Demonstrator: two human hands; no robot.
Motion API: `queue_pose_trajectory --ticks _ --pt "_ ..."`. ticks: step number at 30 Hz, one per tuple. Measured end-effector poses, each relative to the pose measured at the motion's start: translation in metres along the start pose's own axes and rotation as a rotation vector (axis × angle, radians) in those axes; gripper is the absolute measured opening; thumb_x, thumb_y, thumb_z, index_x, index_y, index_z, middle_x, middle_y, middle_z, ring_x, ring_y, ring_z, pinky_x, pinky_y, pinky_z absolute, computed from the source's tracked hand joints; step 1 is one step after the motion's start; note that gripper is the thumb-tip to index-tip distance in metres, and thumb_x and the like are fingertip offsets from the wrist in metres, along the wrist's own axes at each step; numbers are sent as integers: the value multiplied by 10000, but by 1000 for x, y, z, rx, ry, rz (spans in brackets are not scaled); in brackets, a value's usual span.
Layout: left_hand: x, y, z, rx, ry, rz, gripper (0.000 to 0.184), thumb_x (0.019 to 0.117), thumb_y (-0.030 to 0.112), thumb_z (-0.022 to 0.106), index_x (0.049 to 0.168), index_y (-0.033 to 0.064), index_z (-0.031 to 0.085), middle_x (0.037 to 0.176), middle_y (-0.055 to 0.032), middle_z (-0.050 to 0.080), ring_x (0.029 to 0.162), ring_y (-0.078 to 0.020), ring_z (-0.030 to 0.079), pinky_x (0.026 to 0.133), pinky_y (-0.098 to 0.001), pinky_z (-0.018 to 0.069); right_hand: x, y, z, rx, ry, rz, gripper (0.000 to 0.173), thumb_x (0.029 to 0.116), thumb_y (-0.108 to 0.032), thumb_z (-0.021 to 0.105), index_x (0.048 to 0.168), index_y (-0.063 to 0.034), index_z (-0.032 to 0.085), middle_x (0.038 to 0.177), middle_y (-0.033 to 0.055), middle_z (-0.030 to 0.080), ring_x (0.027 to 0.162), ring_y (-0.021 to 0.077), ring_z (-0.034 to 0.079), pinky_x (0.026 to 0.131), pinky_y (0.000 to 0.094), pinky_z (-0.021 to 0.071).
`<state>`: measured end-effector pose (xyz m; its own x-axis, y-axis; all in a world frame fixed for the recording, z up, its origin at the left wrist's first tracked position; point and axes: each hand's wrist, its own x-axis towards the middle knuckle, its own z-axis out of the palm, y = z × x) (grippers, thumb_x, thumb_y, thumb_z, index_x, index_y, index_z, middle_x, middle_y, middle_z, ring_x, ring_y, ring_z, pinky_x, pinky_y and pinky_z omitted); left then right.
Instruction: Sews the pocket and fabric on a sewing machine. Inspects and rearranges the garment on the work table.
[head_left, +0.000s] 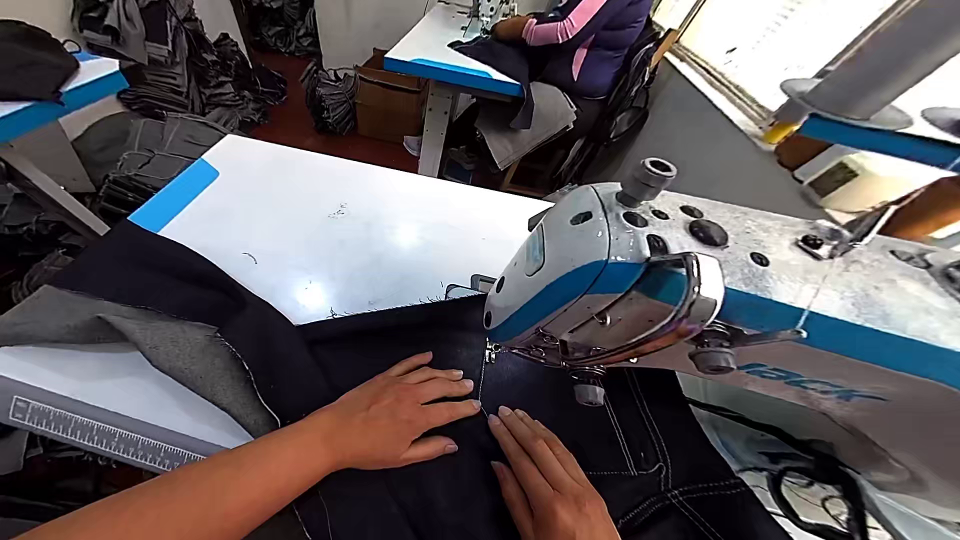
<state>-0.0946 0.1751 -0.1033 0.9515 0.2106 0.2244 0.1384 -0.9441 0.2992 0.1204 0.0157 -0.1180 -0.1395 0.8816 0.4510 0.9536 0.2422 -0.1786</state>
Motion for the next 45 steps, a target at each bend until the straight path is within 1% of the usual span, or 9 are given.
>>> queue_pose_trajectory --ticks 7,12,18,21,24,31,35,40,45 --pt "2 -1 1 15 -3 6 496 1081 448 401 1474 184 551 1532 -32 527 1476 -206 418 1237 -493 265 2 2 -1 13 -19 11 379 1047 -257 508 1310 -58 695 1351 108 680 1303 256 614 1146 359 439" --pt "11 -8 -1 31 14 -12 488 1073 449 413 1453 192 578 1509 -11 553 1466 -198 430 1235 -487 271 11 15 2 13 -2 -10 387 1047 -264 494 1315 -72 697 1343 103 686 1299 253 618 1137 349 447" --pt "20 -14 -3 29 20 -34 488 1073 453 416 1448 191 587 1508 -10 553 1462 -195 435 1235 -484 271 21 29 7 3 39 -38 389 1045 -273 483 1301 -85 708 1331 94 695 1269 238 637 1081 324 481" --pt "25 -19 -3 38 28 -31 485 1072 448 417 1440 186 594 1508 -16 553 1462 -203 437 1233 -489 274 26 33 9 -7 43 -36 402 1051 -286 464 1304 -92 708 1339 78 693 1274 236 635 1069 333 493" --pt "28 -25 -3 25 24 -30 480 1071 444 422 1432 183 602 1517 -13 544 1471 -197 422 1241 -483 259 29 37 12 -8 51 -32 403 1049 -287 462 1300 -96 713 1332 74 696 1273 227 635 1078 338 490" --pt "32 -33 -4 -31 57 -12 450 1051 418 476 1371 152 647 1488 -28 572 1452 -197 450 1235 -476 276 35 39 13 -24 54 -39 407 1047 -283 454 1292 -89 716 1316 76 704 1261 226 643 1076 334 490" --pt "32 -34 -6 -30 55 -11 453 1049 421 477 1368 150 650 1485 -33 574 1455 -204 447 1233 -477 278 36 38 13 -38 47 -37 410 1045 -278 452 1290 -82 716 1318 81 703 1260 232 644 1074 334 489" --pt "35 -38 -7 -38 60 -7 450 1046 414 488 1373 151 650 1472 -40 585 1451 -212 452 1234 -474 279 41 38 14 -51 49 -30 418 1040 -286 449 1280 -77 721 1303 82 710 1229 238 663 1042 336 509" --pt "35 -38 -5 -22 71 2 442 1045 402 487 1359 141 657 1460 -41 595 1438 -214 468 1230 -480 285 40 39 14 -44 41 -35 418 1045 -285 448 1292 -77 712 1320 84 701 1245 235 653 1053 337 505"
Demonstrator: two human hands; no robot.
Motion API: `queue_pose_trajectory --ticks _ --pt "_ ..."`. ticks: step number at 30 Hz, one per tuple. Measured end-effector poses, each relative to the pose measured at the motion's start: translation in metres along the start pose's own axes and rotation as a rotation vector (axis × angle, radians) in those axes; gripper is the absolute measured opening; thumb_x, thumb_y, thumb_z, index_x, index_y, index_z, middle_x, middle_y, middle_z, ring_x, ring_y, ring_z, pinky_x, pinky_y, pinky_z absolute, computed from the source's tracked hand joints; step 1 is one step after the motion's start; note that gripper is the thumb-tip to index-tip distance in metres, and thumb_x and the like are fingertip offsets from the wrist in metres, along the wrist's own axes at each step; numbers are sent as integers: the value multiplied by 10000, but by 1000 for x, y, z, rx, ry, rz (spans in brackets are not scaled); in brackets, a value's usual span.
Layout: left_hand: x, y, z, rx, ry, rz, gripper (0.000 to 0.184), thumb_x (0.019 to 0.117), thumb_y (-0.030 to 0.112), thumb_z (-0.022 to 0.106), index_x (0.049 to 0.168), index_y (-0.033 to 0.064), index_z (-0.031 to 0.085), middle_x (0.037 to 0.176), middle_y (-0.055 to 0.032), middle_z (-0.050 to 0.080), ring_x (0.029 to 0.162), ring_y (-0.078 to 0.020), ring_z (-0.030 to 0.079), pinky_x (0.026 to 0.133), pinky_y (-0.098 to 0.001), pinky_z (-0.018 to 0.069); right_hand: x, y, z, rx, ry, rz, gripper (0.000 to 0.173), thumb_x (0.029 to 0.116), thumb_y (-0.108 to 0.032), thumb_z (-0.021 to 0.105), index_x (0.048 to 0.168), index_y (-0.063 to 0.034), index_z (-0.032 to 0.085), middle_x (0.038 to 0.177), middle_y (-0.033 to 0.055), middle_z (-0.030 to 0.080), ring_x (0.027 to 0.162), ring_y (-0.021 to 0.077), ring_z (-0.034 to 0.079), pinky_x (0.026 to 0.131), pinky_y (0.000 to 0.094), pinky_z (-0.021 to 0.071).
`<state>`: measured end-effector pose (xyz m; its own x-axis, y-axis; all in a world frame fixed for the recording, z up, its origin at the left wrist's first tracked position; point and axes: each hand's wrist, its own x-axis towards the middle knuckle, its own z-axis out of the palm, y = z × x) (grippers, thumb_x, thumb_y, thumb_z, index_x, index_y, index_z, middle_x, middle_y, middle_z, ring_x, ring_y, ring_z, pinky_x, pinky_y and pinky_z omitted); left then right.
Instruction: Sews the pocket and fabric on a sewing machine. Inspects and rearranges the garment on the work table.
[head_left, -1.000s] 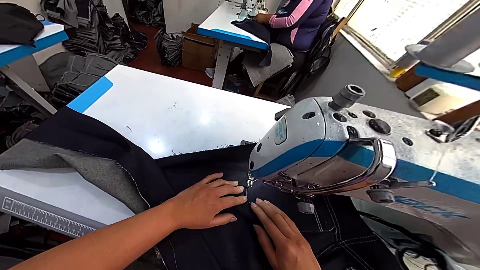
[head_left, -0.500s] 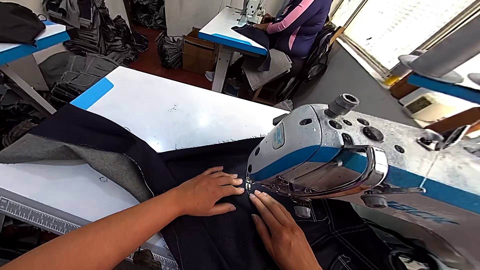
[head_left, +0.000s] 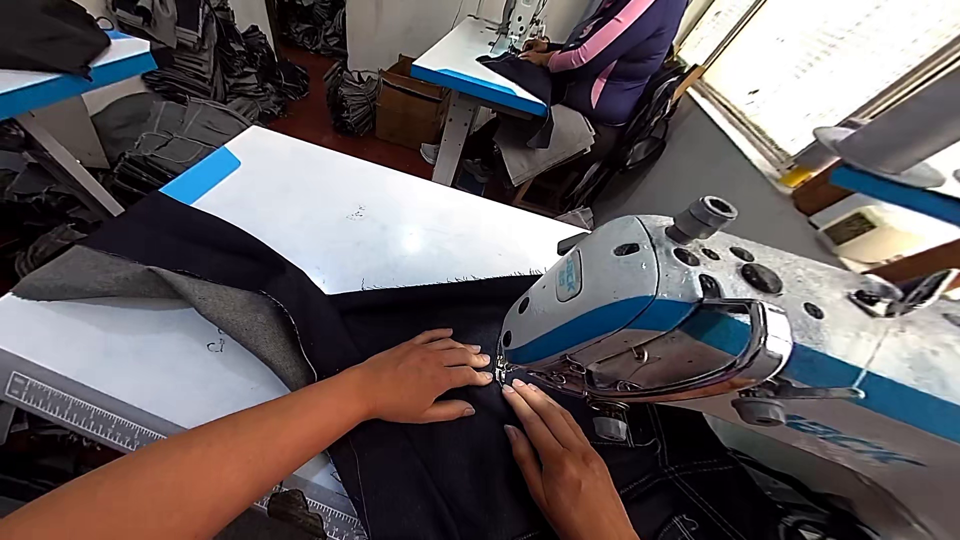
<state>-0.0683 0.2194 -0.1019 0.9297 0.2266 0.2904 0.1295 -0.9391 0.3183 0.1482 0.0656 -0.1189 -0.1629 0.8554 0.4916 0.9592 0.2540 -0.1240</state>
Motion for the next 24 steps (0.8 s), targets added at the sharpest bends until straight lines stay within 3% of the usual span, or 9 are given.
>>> queue_pose_trajectory --ticks 5,8,11,14,18,22,24 --pt "-1 3 1 63 -6 4 455 1059 404 452 1378 139 638 1477 -40 578 1454 -214 447 1230 -483 287 1 -1 -4 94 2 62 455 1074 -367 423 1272 -93 727 1299 82 712 1223 214 667 1010 324 532" --pt "-2 3 2 84 -3 14 464 1065 413 436 1392 146 630 1488 -31 571 1455 -199 446 1232 -473 286 5 10 -17 368 9 218 598 1109 -441 286 1167 -84 762 1173 52 763 1152 143 701 976 355 565" --pt "-2 3 2 114 -3 23 467 1066 428 425 1394 166 629 1480 -19 577 1449 -188 452 1227 -469 299 7 29 -18 524 63 307 599 1091 -337 232 1045 -71 766 1029 16 787 1053 91 731 960 328 597" --pt "-2 1 1 134 7 37 468 1066 436 417 1381 170 638 1473 -17 583 1446 -187 455 1223 -466 303 11 32 -13 465 78 325 531 1058 -233 257 972 -108 766 969 -20 792 997 64 737 922 299 591" --pt "-2 1 1 142 18 41 465 1065 436 420 1369 167 647 1466 -7 588 1441 -176 459 1222 -459 307 11 35 -11 489 68 319 551 1074 -290 250 959 -128 764 964 -36 792 986 57 740 913 296 598" --pt "-1 1 0 133 1 25 469 1067 443 418 1375 173 646 1472 -5 584 1442 -173 458 1226 -460 299 6 43 -8 651 95 285 671 1100 -511 237 985 -141 785 1014 -29 790 1038 73 728 926 289 594" --pt "-1 1 -1 119 -5 16 471 1067 442 420 1391 174 634 1477 -10 579 1449 -176 450 1228 -463 295 4 43 -7 660 98 259 652 1108 -470 239 994 -125 781 1049 -17 789 1075 77 718 953 290 582"
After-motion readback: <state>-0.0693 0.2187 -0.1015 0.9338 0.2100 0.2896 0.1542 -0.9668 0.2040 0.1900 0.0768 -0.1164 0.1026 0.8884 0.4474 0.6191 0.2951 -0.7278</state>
